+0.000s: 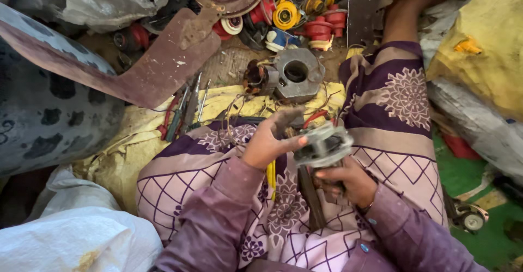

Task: The person sits on the floor and uses a hammer to strike a metal component, likely a fan motor housing, to separate its parts. The person repeatedly hits the component and removes internal parts, placing them into a white sack.

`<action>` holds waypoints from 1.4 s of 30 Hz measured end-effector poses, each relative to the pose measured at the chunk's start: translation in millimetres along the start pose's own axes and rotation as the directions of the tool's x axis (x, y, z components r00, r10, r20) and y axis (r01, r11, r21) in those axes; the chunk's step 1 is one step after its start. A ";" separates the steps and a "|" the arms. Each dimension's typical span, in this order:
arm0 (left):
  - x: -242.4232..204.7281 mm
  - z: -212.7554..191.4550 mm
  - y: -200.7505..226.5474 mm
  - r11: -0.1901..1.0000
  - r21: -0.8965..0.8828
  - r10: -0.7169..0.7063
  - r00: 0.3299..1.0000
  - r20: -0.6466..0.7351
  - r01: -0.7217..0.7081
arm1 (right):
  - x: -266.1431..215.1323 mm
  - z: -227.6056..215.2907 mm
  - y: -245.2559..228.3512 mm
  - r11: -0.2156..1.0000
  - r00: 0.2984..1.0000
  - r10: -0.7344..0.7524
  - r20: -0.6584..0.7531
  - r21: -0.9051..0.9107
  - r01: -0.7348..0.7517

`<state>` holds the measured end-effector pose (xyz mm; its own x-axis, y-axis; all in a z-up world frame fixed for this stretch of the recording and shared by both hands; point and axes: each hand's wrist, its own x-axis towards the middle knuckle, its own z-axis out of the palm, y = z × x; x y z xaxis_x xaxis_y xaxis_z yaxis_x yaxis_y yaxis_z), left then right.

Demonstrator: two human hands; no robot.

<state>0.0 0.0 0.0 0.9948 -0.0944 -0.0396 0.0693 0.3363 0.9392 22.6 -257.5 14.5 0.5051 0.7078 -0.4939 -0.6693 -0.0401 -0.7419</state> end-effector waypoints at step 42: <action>-10.2 24.2 46.3 0.960 -0.271 0.052 0.907 0.418 0.070 | -2.6 8.9 5.0 0.837 0.845 0.025 0.535 0.451 -0.310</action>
<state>-8.8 -6.1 52.2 0.8745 -0.4597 0.1549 0.1567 0.5700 0.8065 13.0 -253.2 16.1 0.1186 0.9739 -0.1933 -0.9627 0.0651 -0.2626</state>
